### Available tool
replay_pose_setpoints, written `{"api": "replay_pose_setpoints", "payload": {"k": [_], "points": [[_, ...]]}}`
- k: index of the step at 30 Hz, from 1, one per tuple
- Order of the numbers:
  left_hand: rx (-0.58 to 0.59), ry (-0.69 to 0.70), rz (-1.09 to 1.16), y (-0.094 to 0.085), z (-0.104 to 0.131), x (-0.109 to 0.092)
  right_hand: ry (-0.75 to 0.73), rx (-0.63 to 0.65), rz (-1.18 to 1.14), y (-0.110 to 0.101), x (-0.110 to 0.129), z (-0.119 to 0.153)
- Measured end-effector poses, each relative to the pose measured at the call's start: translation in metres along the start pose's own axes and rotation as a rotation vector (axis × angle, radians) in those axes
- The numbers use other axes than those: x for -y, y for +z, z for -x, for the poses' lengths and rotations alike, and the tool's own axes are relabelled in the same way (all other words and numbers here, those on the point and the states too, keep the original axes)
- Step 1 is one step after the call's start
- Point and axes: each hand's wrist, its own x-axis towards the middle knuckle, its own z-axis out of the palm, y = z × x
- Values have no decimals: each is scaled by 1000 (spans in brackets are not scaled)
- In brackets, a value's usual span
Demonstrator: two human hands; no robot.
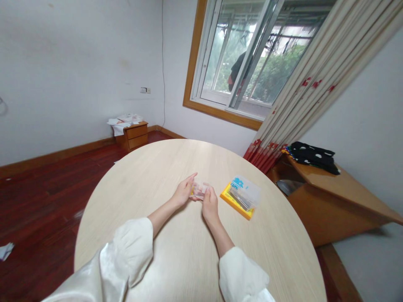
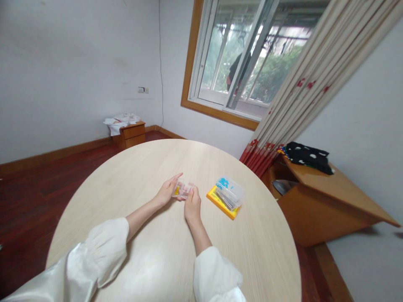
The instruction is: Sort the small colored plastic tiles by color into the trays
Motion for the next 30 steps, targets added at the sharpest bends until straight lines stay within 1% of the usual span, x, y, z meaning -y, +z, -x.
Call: {"api": "replay_pose_setpoints", "payload": {"k": [3,6,9,11,18,22,24,25,28,30], "points": [[51,132,-115,-13,-3,-3,42,4,-98,2,-8,-4],[95,259,-218,-19,-1,-9,55,-34,-88,1,-9,-7],[162,292,-266,-18,5,-15,33,-79,-27,-4,-8,-10],[186,315,-285,-15,9,-20,23,-98,-25,-6,-9,-11],[307,497,-483,-9,19,-30,-7,-149,-48,-10,-10,-14],[357,500,-543,-7,24,-33,-35,-153,-62,-11,-5,-13],[324,481,-506,-7,24,-32,-42,-159,-94,-11,-2,-13],[278,470,-467,-7,23,-30,-40,-158,-120,-10,-1,-13],[54,415,-285,-10,14,-23,-17,-137,-183,-8,-1,-13],[-88,323,-109,-14,6,-18,-1,-126,-186,-7,-2,-14]]}}
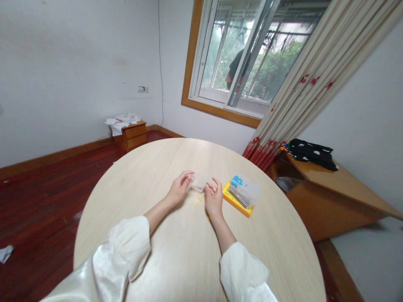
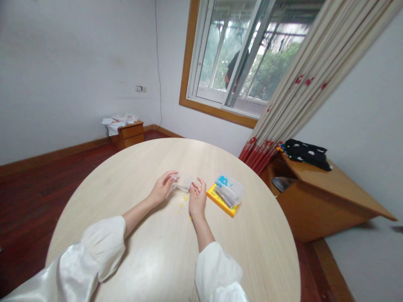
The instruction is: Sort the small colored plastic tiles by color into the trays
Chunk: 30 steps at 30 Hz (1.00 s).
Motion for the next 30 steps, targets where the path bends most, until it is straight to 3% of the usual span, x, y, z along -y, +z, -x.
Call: {"api": "replay_pose_setpoints", "payload": {"k": [4,8,13,24,26,30], "points": [[-183,-273,419,-9,-13,8,26,-3,23,-1,-6,-1],[-270,-391,660,-23,-20,8,83,18,22,-2,-11,-3],[-370,-368,667,-38,-26,11,146,194,-2,-4,-7,-3],[-435,-336,438,-59,-35,21,141,686,49,4,29,25],[-480,-318,295,-65,-37,25,45,605,125,3,33,22],[-582,-274,112,-74,-40,32,-358,81,472,-20,48,-8]]}}
